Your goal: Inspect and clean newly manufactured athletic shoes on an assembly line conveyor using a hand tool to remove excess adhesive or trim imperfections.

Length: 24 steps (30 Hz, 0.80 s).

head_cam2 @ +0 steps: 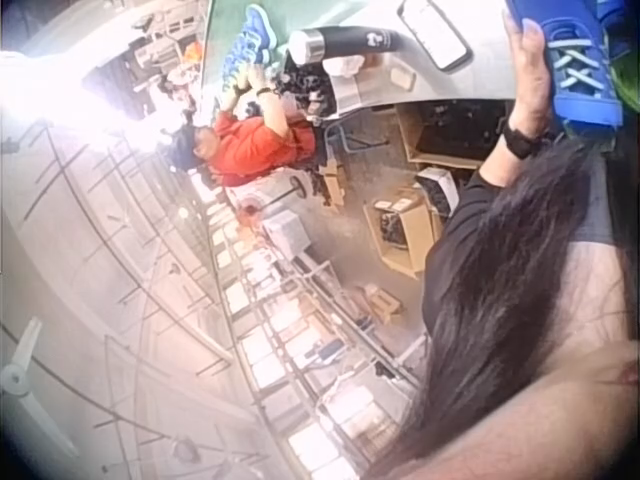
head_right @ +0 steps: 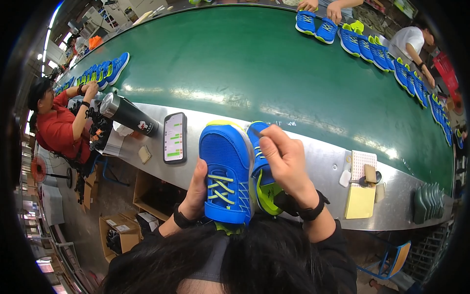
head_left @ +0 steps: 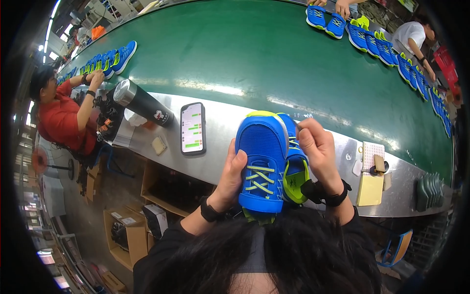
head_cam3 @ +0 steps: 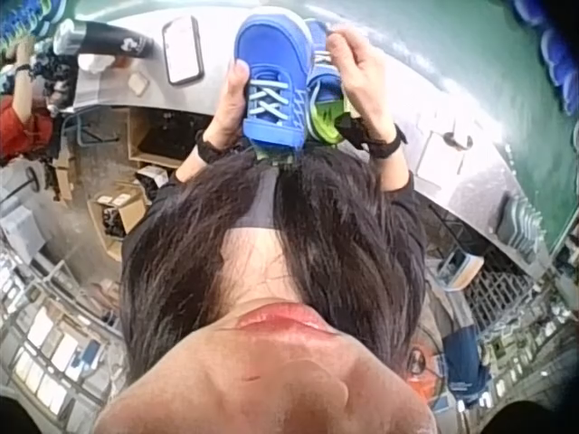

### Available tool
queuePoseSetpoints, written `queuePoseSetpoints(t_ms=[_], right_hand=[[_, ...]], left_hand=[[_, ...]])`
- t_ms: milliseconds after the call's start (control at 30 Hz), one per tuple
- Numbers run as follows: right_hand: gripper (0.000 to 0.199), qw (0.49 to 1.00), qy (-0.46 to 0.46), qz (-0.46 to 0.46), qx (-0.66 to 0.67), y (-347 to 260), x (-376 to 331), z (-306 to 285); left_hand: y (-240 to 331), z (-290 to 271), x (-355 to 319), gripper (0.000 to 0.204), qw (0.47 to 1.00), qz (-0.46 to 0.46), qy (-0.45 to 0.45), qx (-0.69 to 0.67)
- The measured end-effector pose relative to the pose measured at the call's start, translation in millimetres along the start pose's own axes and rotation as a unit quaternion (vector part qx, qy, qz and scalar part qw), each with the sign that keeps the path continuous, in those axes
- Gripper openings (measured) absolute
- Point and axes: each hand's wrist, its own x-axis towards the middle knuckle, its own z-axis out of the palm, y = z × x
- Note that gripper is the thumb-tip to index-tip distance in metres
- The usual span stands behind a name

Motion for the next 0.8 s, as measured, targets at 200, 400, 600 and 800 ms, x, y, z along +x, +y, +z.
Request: queuePoseSetpoints(t_ms=[200,400,600,800], right_hand=[[0.016,0.993,-0.020,-0.050,-0.108,-20,-4,1],[0.015,0.982,-0.009,-0.100,-0.163,-19,-4,5],[0.014,0.975,-0.007,-0.125,-0.184,-19,-3,4],[0.012,0.971,-0.005,-0.141,-0.192,-20,-2,4]], left_hand=[[-7,-7,3,0.082,0.999,-0.029,-0.007,-0.014],[-7,-7,4,0.084,1.000,-0.021,-0.011,-0.005],[-3,-6,2,0.068,0.996,-0.026,-0.035,-0.073],[-3,-7,2,0.068,0.996,-0.029,-0.038,-0.074]])
